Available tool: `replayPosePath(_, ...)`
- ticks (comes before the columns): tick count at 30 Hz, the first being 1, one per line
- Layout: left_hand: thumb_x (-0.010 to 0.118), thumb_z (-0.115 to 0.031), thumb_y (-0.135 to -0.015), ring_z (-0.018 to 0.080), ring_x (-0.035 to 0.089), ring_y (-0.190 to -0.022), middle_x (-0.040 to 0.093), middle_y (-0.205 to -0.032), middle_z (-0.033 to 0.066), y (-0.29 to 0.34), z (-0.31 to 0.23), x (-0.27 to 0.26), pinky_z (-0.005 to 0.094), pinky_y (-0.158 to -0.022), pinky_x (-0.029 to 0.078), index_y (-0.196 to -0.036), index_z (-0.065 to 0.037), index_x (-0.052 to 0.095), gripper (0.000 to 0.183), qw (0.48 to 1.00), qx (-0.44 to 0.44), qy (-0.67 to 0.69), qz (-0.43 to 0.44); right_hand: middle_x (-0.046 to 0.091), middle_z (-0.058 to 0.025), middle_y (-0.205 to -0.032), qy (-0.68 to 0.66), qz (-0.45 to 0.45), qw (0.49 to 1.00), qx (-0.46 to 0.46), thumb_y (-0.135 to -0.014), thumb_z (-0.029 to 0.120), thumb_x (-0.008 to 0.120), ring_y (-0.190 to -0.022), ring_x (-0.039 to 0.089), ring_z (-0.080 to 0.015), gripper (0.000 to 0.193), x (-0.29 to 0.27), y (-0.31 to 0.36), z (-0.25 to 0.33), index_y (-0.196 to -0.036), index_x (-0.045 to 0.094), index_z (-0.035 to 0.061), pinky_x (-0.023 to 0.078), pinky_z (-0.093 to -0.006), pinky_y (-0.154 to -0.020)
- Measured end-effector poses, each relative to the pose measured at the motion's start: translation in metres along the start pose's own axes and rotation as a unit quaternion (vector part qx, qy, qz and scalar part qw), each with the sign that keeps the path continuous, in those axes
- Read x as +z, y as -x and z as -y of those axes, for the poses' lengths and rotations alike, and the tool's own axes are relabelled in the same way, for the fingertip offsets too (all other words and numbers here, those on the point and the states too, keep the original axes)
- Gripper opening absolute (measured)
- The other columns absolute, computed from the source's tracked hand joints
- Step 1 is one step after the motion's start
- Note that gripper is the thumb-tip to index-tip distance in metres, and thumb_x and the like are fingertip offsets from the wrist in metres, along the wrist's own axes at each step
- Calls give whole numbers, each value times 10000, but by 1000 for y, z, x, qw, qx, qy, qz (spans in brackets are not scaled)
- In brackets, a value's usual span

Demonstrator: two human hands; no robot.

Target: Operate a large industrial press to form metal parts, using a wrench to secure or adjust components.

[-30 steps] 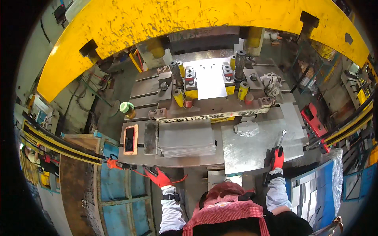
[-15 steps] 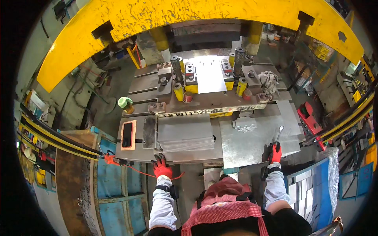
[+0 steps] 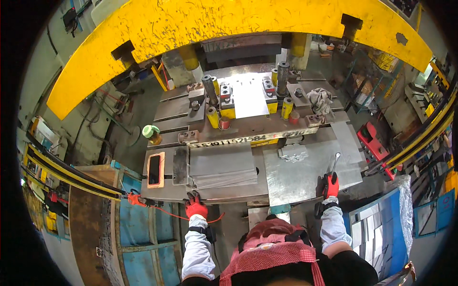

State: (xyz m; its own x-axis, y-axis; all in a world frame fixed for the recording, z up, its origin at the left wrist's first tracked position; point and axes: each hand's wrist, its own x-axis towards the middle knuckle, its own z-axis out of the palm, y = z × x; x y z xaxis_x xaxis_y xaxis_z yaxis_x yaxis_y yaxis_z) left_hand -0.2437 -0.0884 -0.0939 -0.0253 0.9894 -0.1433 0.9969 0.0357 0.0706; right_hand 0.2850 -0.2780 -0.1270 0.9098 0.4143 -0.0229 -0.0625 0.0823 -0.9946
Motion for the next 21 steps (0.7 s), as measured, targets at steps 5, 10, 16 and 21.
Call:
replayPosePath(5, 547, -305, -759, 348, 372, -1211, 332, -1382, 90, 0, -5, -1, 453, -983, 324, -1296, -239, 415, 557, 1000, -1, -7, -19, 546, -10, -765, 21, -6, 1000, -9, -803, 180, 632, -624, 479, -85, 287, -7, -2, -4, -1041, 539, 48, 403, -250, -556)
replayPosePath(10, 540, -298, -765, 347, 363, -1217, 346, -1373, 92, 7, -3, -5, 449, -982, 326, -1297, -236, 410, 551, 1000, 8, -5, -18, 515, 11, -662, -1, 2, 998, 65, -805, 178, 625, -517, 461, -79, 268, 6, 10, 25, -1032, 530, 72, 366, -240, -453)
replayPosePath(16, 531, -301, -775, 354, 353, -1226, 334, -1381, 99, 9, -8, -15, 453, -988, 318, -1305, -224, 395, 552, 1000, -5, 7, 21, 540, -25, -708, 44, -9, 993, 106, -804, 207, 624, -576, 511, -119, 323, 6, 13, 35, -1072, 515, 63, 405, -271, -493)
replayPosePath(21, 541, -306, -777, 370, 315, -1256, 303, -1395, 115, 5, -7, -10, 468, -991, 313, -1322, -235, 371, 576, 1000, -8, 13, 10, 584, -91, -861, 181, -10, 983, 22, -809, 226, 616, -746, 557, -192, 404, 0, 5, 22, -1134, 490, 21, 451, -330, -644)
